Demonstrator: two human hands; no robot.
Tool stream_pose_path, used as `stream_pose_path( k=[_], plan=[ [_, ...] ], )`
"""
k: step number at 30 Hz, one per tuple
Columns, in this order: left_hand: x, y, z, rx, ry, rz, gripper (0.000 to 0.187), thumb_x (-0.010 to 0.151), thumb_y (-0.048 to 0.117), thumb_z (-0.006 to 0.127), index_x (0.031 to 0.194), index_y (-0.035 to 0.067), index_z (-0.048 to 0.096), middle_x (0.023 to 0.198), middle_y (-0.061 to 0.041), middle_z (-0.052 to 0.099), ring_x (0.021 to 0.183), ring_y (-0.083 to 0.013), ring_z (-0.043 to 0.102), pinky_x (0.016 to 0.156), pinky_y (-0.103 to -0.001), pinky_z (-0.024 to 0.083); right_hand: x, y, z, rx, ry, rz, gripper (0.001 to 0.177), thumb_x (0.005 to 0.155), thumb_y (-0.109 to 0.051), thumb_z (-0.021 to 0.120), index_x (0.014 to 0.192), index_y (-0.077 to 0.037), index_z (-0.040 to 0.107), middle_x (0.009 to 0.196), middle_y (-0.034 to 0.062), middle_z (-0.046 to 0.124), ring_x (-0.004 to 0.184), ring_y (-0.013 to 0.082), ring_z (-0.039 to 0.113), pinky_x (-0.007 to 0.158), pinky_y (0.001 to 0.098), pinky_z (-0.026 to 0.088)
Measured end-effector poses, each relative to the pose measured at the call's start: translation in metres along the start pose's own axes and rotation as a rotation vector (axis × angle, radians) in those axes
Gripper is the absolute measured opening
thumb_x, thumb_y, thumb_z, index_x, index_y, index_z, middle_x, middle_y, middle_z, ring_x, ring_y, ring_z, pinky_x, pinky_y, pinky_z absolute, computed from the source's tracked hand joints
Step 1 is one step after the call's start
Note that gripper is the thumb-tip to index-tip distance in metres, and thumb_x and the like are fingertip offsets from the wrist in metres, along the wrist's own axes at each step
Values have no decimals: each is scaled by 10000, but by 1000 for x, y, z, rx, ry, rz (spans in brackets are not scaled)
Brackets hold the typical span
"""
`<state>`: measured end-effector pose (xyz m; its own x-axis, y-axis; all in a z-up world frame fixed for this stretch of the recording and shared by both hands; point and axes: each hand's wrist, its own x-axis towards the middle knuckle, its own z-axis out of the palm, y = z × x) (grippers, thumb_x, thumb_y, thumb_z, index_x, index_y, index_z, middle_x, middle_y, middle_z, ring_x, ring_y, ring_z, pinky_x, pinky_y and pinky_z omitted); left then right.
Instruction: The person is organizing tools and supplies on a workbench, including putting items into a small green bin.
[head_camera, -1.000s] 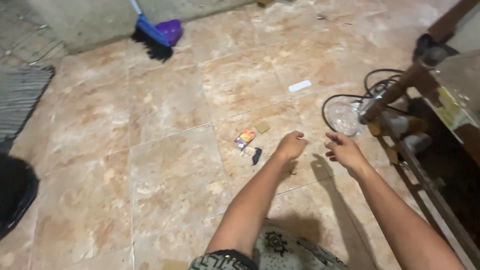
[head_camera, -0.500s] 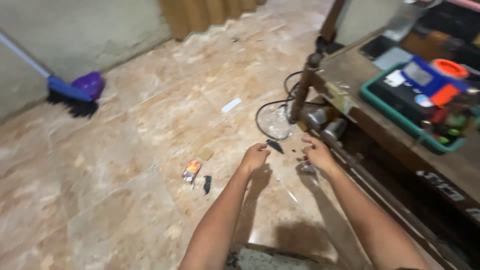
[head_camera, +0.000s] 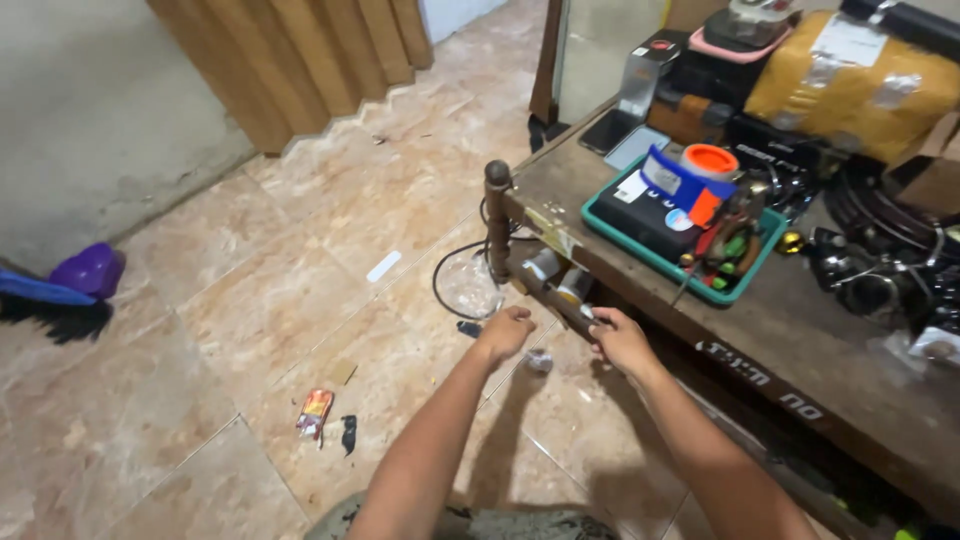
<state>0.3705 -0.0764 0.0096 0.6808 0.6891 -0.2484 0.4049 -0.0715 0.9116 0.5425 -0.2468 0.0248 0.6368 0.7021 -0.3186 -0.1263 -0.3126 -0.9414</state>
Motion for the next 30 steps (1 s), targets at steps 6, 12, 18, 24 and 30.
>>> stream_pose_path(
  k=[6,12,18,24,30],
  plan=[
    [-31,120,-43,265,-50,-93,515,873,276,662,1342,65,632,1264,-196,685,1143,-344,683,930,-453,549,14,-2,-16,-81,43,13,386,959,-101,586,1341,-71,636,828,119,680,619,152,572,527,295,474],
    [105,4,-17,441,-138,193,444,846,291,692,1191,14,724,1239,-237,700,1169,-370,661,1009,-401,499,46,18,3,-49,90,92,349,943,-115,609,1284,-57,657,842,54,701,633,137,612,536,308,500],
    [170,-14,-8,486,-298,153,421,871,343,633,1126,28,749,1175,-246,720,1131,-377,685,978,-421,519,98,59,8,-151,245,98,352,922,-156,673,1263,-76,693,847,88,714,667,156,634,572,327,517],
    [249,-37,6,564,-324,250,454,862,341,659,1139,-14,717,1205,-312,661,1171,-431,630,1006,-442,496,192,128,30,-294,420,35,383,855,-174,729,1229,-94,747,1006,115,791,859,200,716,806,340,559],
    [302,-51,36,742,-443,210,440,897,347,595,1136,6,738,1285,-259,640,1238,-414,595,1057,-445,468,210,85,72,-520,500,246,464,834,-337,723,1264,-161,717,1214,161,701,1131,330,663,979,394,503]
  ],
)
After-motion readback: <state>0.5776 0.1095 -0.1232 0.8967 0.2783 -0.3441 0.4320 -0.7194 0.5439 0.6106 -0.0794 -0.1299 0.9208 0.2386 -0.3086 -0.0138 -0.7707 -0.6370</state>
